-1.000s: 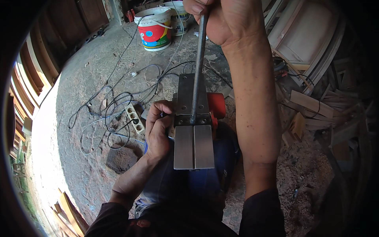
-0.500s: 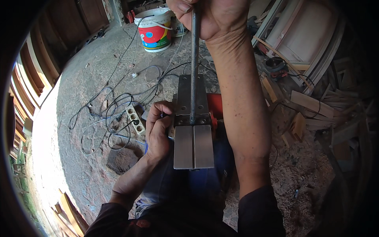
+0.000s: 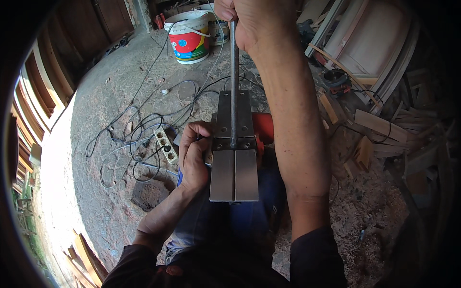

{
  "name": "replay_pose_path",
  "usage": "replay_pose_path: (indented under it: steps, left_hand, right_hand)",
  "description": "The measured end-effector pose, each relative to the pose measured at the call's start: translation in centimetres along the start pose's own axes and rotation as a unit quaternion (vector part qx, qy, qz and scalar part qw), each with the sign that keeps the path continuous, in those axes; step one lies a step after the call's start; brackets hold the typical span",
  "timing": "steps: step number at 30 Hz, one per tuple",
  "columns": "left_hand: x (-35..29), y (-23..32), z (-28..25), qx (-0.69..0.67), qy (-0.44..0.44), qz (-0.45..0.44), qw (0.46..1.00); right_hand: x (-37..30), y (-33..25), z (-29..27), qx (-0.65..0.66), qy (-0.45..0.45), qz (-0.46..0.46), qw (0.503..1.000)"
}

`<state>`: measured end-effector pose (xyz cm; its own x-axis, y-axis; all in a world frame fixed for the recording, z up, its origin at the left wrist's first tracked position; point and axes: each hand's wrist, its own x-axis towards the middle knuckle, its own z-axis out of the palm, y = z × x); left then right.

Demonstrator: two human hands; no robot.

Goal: The person sits on the floor and uses a screwdriver to loosen screws on an electric planer. They then pick up a plastic component and stand up to walk through the workshop.

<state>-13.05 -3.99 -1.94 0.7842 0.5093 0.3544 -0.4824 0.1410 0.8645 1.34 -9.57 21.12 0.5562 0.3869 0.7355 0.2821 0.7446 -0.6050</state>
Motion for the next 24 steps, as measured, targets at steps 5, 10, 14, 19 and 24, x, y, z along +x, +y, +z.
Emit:
replay_pose_path:
  steps: [5,10,14,19,24]
  left_hand:
    - [0.2,0.6,0.1,-0.016,-0.010,-0.011,1.000]
    - [-0.1,0.4,-0.5,-0.025,-0.024,-0.027,0.999]
    - [-0.5,0.2,-0.5,-0.021,-0.016,-0.028,0.999]
    - [-0.3,0.4,-0.3,-0.022,-0.015,-0.035,0.999]
    - [-0.4,0.6,-0.3,-0.036,-0.012,-0.044,0.998]
  right_hand:
    - [-0.6,-0.3,0.9,-0.058,0.046,-0.024,0.997]
    - [-0.6,-0.1,1.6,-0.070,0.051,-0.025,0.996]
    - [0.3,-1.7,1.8,-0.010,0.035,-0.044,0.998]
    - [0.7,-0.6,0.5,0.055,-0.029,-0.069,0.996]
    - [0.0,-0.1,0.0,0.138,-0.055,-0.004,0.989]
